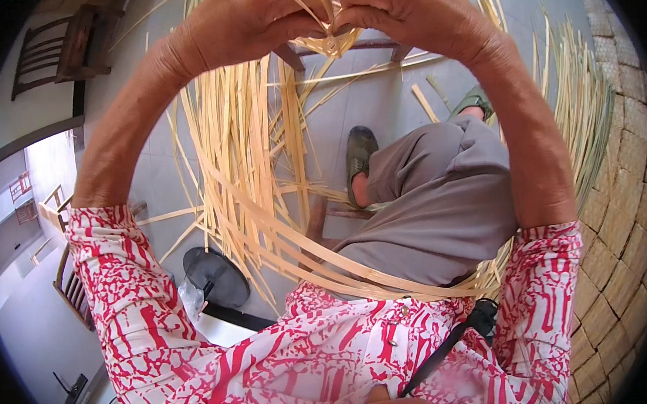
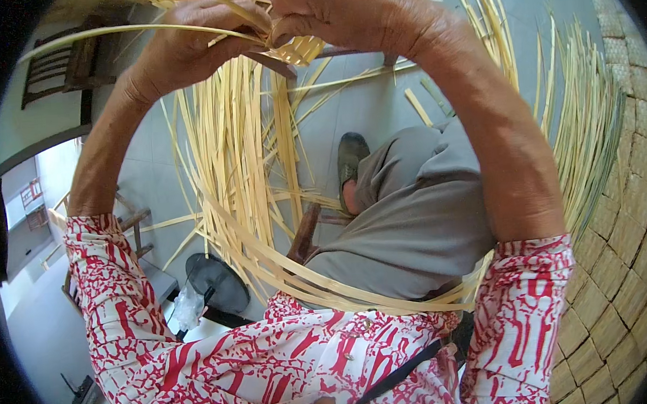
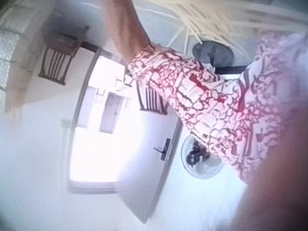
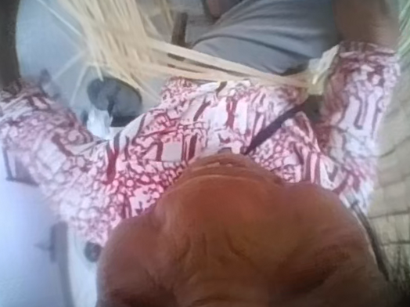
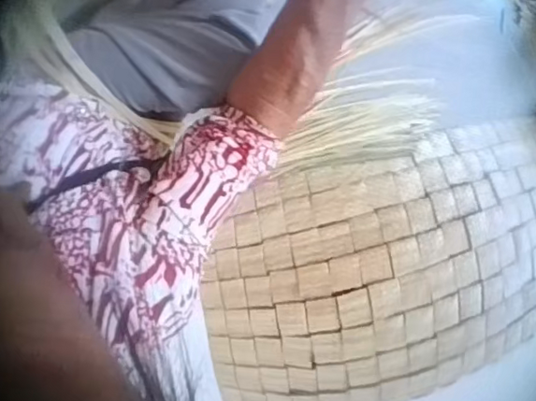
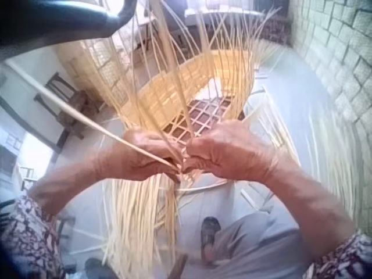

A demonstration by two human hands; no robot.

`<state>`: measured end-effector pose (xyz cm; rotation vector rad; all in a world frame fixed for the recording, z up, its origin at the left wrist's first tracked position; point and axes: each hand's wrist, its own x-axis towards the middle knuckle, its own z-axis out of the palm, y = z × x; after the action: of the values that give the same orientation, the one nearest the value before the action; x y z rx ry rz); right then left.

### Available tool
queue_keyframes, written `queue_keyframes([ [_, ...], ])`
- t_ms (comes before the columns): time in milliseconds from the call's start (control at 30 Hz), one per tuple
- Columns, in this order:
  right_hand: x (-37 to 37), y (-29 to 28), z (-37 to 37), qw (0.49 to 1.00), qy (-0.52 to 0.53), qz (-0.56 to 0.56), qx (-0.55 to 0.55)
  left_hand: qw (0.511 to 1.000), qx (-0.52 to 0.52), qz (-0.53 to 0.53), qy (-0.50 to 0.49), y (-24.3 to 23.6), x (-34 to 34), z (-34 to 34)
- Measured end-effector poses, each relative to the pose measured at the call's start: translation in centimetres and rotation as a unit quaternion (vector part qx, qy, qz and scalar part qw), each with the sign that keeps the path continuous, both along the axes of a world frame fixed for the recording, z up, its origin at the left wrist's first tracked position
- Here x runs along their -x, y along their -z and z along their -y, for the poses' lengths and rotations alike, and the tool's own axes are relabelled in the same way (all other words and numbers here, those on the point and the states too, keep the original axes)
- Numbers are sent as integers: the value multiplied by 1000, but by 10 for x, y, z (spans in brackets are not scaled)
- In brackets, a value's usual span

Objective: The person weaves thin bamboo strips into a basket frame, interlacing them by hand to form a grid pattern. The basket is held on a small wooden stool while the person sits and works continuously.

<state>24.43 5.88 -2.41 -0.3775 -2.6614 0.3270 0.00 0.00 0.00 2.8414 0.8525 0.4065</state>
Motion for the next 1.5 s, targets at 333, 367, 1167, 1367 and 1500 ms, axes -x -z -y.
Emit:
queue_keyframes([
  [333, 11, 20, -18, 991, 133, -7, -14, 902, 38, 312, -295, 44, -35, 19],
  [367, 9, 23, -18, 989, 140, -39, -38, 891, 25, 324, -317, 49, -39, 19],
  [1167, 10, 66, -72, 395, -40, -519, 757, 798, 0, 471, -377, 76, -53, -35],
  [1367, 17, 12, -47, 715, 0, -397, 576, 797, -26, 480, -365, 75, -53, -40],
  [1500, 13, 16, -46, 748, 8, -377, 546, 797, -27, 474, -375, 77, -54, -36],
])
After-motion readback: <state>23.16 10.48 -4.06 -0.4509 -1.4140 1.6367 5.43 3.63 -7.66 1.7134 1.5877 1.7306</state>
